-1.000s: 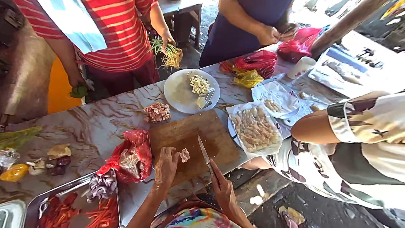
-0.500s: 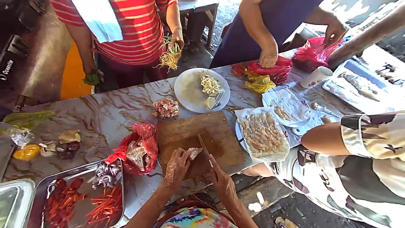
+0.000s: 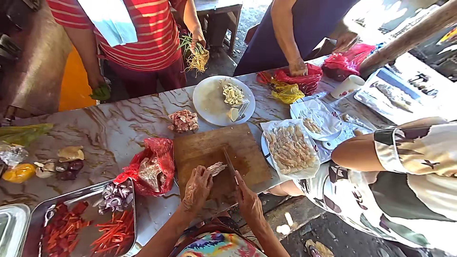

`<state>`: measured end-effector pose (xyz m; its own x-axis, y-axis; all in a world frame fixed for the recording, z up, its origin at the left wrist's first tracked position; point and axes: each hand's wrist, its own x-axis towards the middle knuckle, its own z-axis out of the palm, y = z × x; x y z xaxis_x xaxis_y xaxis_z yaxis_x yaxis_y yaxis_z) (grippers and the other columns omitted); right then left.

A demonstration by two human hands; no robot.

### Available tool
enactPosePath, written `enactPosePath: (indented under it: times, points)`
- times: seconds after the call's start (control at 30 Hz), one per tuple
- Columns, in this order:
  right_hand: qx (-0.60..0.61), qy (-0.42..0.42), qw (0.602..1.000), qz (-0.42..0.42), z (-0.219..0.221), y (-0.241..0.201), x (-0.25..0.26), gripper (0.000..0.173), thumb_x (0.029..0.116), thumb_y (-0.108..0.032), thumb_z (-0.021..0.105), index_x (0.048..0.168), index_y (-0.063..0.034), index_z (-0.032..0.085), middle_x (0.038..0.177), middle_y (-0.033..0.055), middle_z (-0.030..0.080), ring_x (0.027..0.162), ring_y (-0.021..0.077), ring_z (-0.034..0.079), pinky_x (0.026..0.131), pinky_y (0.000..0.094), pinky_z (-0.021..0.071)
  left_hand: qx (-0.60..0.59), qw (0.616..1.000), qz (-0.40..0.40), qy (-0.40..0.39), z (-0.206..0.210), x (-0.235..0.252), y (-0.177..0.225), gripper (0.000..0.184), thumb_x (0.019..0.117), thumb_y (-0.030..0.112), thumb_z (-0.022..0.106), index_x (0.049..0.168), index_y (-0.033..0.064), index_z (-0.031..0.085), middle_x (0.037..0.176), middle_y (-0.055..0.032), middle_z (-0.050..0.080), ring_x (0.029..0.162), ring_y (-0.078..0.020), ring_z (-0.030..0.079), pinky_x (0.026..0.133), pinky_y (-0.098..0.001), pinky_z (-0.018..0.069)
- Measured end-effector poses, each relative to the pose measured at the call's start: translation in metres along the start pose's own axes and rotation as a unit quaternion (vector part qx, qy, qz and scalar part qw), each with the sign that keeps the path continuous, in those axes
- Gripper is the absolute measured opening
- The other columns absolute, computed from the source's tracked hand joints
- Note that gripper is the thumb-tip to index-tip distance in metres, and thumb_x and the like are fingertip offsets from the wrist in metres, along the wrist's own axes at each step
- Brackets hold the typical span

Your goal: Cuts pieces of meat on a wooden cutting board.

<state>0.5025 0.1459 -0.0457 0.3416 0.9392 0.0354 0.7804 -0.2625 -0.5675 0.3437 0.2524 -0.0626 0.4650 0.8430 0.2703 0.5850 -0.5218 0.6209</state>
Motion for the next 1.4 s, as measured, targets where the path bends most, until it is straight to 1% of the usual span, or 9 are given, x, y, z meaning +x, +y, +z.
enactPosePath:
  times: [0.23,0.37,0.5,0.67,0.87,1.0,1.1,1.2,1.4]
  points:
    - [0.061,0.003,0.998,-0.006,0.001,-0.013,-0.023,0.051,0.0984,-0.003,0.051,0.148,0.0052,0.049,0.066,0.0173,0.065,0.048,0.0299,0.06,0.049,0.0466,0.0524,-0.015,0.998,-0.017,-0.057,-0.003,0.033,0.007,0.033,0.0948,0.011,0.065,0.125,-0.0004,0.069,0.115,-0.0265,0.068,0.104,-0.0461,0.067,0.088,-0.0525,0.0553]
    - [0.029,-0.011,0.999,-0.017,0.011,-0.011,-0.04,0.053,0.0951,-0.004,0.051,0.148,0.0042,0.05,0.068,0.0167,0.067,0.048,0.0308,0.063,0.047,0.0471,0.0524,0.015,0.989,-0.074,-0.124,0.0,0.046,0.014,0.024,0.0973,0.014,0.063,0.111,-0.0045,0.071,0.11,-0.0256,0.069,0.107,-0.0437,0.066,0.094,-0.0499,0.0515]
    - [-0.011,-0.011,1.0,0.018,0.0,-0.004,-0.041,0.053,0.0957,-0.003,0.052,0.149,-0.0027,0.052,0.071,0.0185,0.068,0.051,0.0338,0.064,0.049,0.0489,0.0529,0.021,0.993,-0.095,-0.061,-0.002,0.033,0.007,0.018,0.0944,0.009,0.066,0.1,-0.0079,0.07,0.098,-0.0254,0.07,0.098,-0.0426,0.069,0.088,-0.0486,0.0538]
    - [0.021,0.023,0.999,-0.003,-0.003,-0.004,-0.031,0.052,0.0956,-0.002,0.052,0.147,0.0013,0.052,0.07,0.0175,0.067,0.049,0.0304,0.062,0.049,0.0463,0.0532,-0.01,0.986,-0.146,-0.081,-0.018,0.03,0.015,0.031,0.0986,0.01,0.061,0.126,-0.0024,0.065,0.112,-0.0252,0.067,0.105,-0.0421,0.066,0.09,-0.0505,0.0533]
    - [-0.017,-0.035,0.999,-0.029,0.006,-0.014,-0.027,0.052,0.0979,-0.006,0.052,0.149,-0.003,0.052,0.07,0.0179,0.067,0.05,0.0334,0.064,0.048,0.0478,0.0527,0.031,0.996,-0.07,-0.045,-0.009,0.018,0.0,0.017,0.0933,0.009,0.065,0.098,-0.005,0.073,0.098,-0.0256,0.069,0.096,-0.0442,0.069,0.085,-0.0505,0.0562]
    - [-0.008,-0.002,1.0,-0.015,0.001,-0.003,-0.027,0.051,0.0961,-0.004,0.052,0.147,0.0,0.053,0.068,0.0183,0.066,0.049,0.0328,0.062,0.047,0.0478,0.0524,0.015,0.991,-0.107,-0.08,-0.019,0.021,0.006,0.02,0.0933,0.01,0.065,0.101,-0.008,0.071,0.105,-0.0274,0.066,0.101,-0.0437,0.067,0.089,-0.0488,0.0546]
    - [0.009,0.028,0.999,-0.035,-0.001,0.002,-0.021,0.051,0.0956,-0.004,0.052,0.146,0.0016,0.053,0.065,0.0159,0.064,0.046,0.0287,0.059,0.045,0.044,0.0513,-0.02,0.996,-0.009,-0.081,-0.017,0.019,0.0,0.027,0.0869,0.015,0.073,0.105,-0.005,0.07,0.12,-0.0252,0.067,0.11,-0.044,0.065,0.092,-0.0499,0.0542]
    - [0.024,0.014,0.998,-0.059,0.002,-0.007,-0.014,0.05,0.0966,-0.004,0.053,0.147,0.001,0.053,0.07,0.0164,0.066,0.048,0.029,0.061,0.047,0.0443,0.0527,-0.016,0.994,0.082,-0.072,-0.008,0.014,-0.008,0.022,0.0845,0.01,0.076,0.1,-0.0056,0.074,0.112,-0.024,0.071,0.108,-0.0439,0.068,0.092,-0.0472,0.0557]
    - [0.007,-0.031,0.995,-0.094,0.02,-0.025,-0.001,0.051,0.0962,-0.006,0.054,0.147,-0.0022,0.054,0.07,0.0166,0.066,0.049,0.0307,0.063,0.046,0.0437,0.0517,-0.031,0.996,0.074,-0.033,-0.008,0.006,-0.014,0.019,0.0831,0.005,0.075,0.096,-0.0073,0.072,0.107,-0.0242,0.072,0.102,-0.0406,0.07,0.092,-0.0405,0.0569]
